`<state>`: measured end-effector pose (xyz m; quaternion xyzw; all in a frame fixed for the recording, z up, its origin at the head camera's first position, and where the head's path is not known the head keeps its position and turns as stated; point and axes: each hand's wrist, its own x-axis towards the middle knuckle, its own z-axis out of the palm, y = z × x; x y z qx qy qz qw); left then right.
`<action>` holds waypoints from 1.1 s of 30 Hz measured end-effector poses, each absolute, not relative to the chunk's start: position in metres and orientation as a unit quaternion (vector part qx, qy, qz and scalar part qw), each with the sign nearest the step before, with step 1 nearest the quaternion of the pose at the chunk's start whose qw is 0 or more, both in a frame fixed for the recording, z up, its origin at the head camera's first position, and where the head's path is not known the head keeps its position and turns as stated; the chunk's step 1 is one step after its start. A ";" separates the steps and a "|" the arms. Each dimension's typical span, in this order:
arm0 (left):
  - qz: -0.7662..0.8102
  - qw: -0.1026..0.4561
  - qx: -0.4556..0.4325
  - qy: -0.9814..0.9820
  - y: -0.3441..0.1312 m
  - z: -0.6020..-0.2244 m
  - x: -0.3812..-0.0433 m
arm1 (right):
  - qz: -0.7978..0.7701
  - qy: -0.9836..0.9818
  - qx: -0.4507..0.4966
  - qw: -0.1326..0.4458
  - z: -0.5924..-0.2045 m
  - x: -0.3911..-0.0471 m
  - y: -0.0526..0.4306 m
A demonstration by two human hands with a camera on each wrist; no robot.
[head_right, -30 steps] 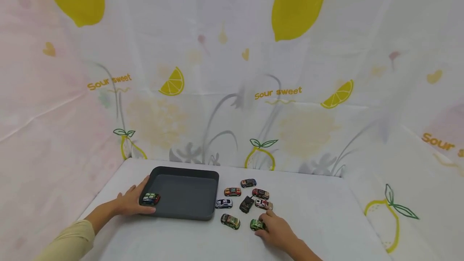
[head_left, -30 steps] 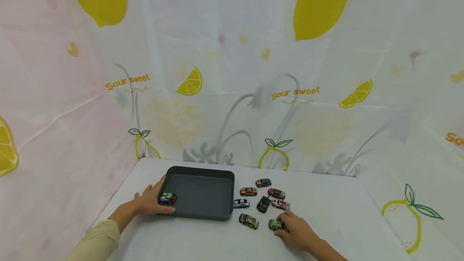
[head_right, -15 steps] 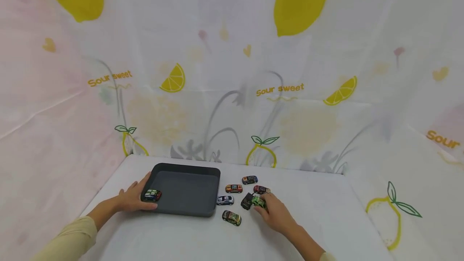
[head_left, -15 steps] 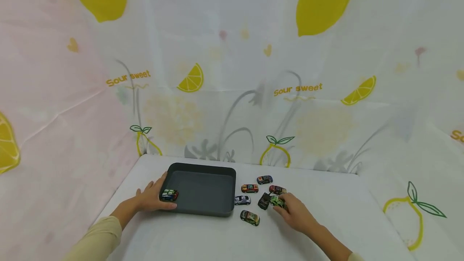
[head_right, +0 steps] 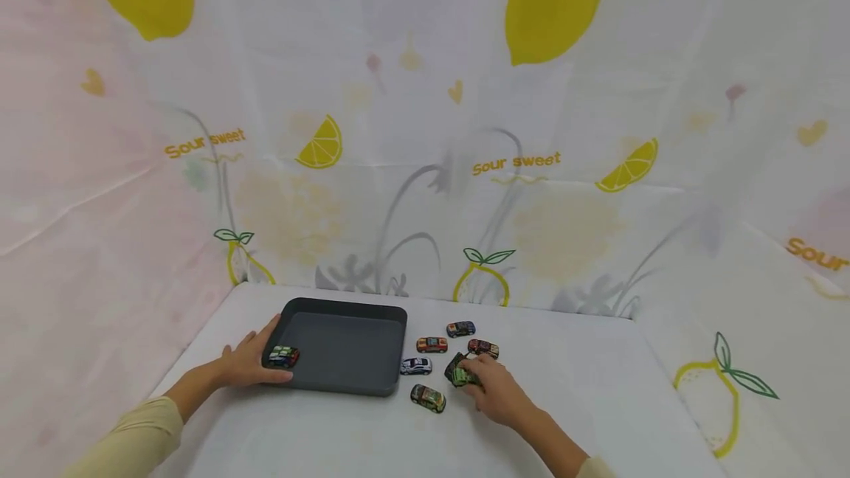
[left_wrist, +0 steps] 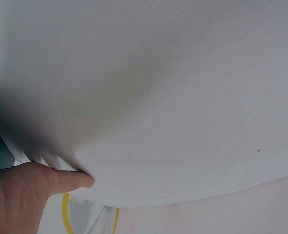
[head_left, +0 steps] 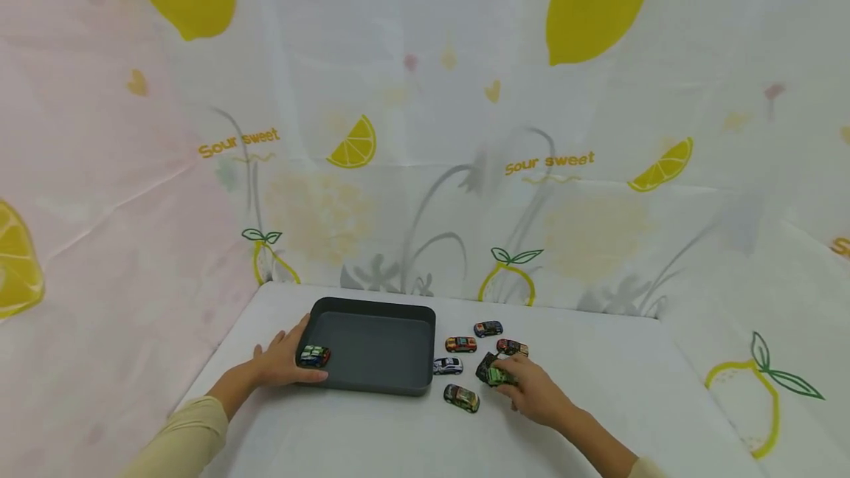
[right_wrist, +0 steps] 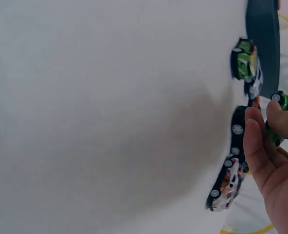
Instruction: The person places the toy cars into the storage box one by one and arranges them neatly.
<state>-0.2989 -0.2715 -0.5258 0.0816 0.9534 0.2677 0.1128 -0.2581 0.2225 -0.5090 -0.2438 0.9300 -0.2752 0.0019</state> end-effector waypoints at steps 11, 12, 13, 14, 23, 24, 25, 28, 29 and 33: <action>0.262 0.107 0.081 0.956 -0.277 -0.523 -0.301 | -0.216 0.938 -0.256 0.089 -0.532 -0.234 0.230; 0.261 0.107 0.080 0.956 -0.278 -0.523 -0.302 | -0.207 0.941 -0.255 0.084 -0.533 -0.233 0.229; 0.261 0.107 0.080 0.956 -0.278 -0.522 -0.302 | -0.196 0.943 -0.260 0.074 -0.533 -0.233 0.228; 0.261 0.108 0.079 0.956 -0.278 -0.522 -0.302 | -0.185 0.945 -0.264 0.063 -0.533 -0.232 0.228; 0.258 0.103 0.083 0.957 -0.273 -0.526 -0.303 | -0.171 0.961 -0.216 0.034 -0.534 -0.228 0.229; 0.258 0.102 0.083 0.957 -0.273 -0.526 -0.303 | -0.172 0.963 -0.203 0.034 -0.534 -0.228 0.231; 0.258 0.101 0.083 0.957 -0.273 -0.527 -0.303 | -0.173 0.966 -0.191 0.035 -0.534 -0.229 0.232; 0.263 0.097 0.086 0.956 -0.273 -0.529 -0.303 | -0.172 0.969 -0.174 0.037 -0.532 -0.230 0.237; 0.264 0.096 0.088 0.956 -0.273 -0.530 -0.303 | -0.177 0.968 -0.173 0.038 -0.531 -0.230 0.238; 0.266 0.101 0.083 0.955 -0.274 -0.533 -0.302 | -0.192 0.961 -0.199 0.021 -0.527 -0.232 0.239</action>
